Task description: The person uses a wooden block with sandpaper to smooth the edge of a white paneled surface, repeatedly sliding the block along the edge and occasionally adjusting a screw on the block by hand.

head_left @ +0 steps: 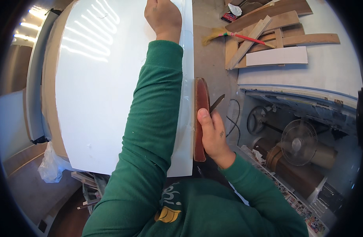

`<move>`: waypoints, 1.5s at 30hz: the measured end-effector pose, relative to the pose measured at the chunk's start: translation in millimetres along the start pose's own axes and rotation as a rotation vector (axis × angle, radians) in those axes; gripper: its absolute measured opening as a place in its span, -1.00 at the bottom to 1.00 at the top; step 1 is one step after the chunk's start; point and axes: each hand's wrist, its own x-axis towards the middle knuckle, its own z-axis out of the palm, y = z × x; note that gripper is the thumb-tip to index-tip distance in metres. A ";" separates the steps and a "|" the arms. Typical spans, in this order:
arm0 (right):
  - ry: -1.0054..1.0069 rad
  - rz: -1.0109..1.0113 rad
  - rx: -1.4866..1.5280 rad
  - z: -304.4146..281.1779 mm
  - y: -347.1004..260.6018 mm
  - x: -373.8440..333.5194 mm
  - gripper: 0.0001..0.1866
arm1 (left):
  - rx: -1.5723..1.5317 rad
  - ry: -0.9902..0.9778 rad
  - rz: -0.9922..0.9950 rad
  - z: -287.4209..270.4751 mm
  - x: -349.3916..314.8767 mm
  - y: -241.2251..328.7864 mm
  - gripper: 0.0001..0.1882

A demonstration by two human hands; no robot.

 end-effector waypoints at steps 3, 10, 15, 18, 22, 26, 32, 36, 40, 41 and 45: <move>0.047 -0.086 -0.131 -0.1 4.9 46.7 -0.41 | -0.019 -0.002 0.030 6.3 8.5 6.7 -0.63; 0.047 -0.048 -0.193 -6.6 -3.1 105.8 -0.35 | 0.483 0.003 0.452 10.2 10.2 -15.7 -0.74; -0.003 0.003 -0.114 -7.0 21.2 -58.0 -0.57 | 0.574 0.046 0.540 3.3 13.8 -32.6 -0.77; -0.003 -0.022 -0.068 -5.7 21.9 -52.8 -0.56 | 0.601 0.048 0.552 2.8 20.7 -31.2 -0.78; 0.043 -0.109 -0.136 -6.8 5.9 72.3 -0.35 | 0.700 -0.019 0.554 4.8 25.6 -22.3 -0.79; -0.104 0.024 0.250 -0.5 -19.3 109.5 -0.32 | 0.559 -0.389 0.740 -41.1 22.2 -15.3 -0.76; -0.048 0.169 0.450 -35.6 8.8 71.0 -0.32 | 1.136 -0.969 0.473 -138.7 -79.7 79.4 -0.34; -0.079 0.106 0.416 -8.4 14.7 96.9 -0.28 | 1.259 -0.971 0.446 -178.6 -92.0 111.5 -0.27; 0.000 -0.013 0.216 3.5 -19.7 149.1 -0.22 | 1.228 -0.977 0.392 -174.8 -88.1 116.7 -0.24; -0.019 -0.019 0.220 4.9 -24.1 161.1 -0.21 | 1.223 -0.980 0.385 -174.4 -86.9 117.0 -0.24; -0.011 -0.065 0.145 5.3 -44.0 212.5 -0.18 | 1.218 -0.997 0.376 -169.8 -85.7 117.7 -0.24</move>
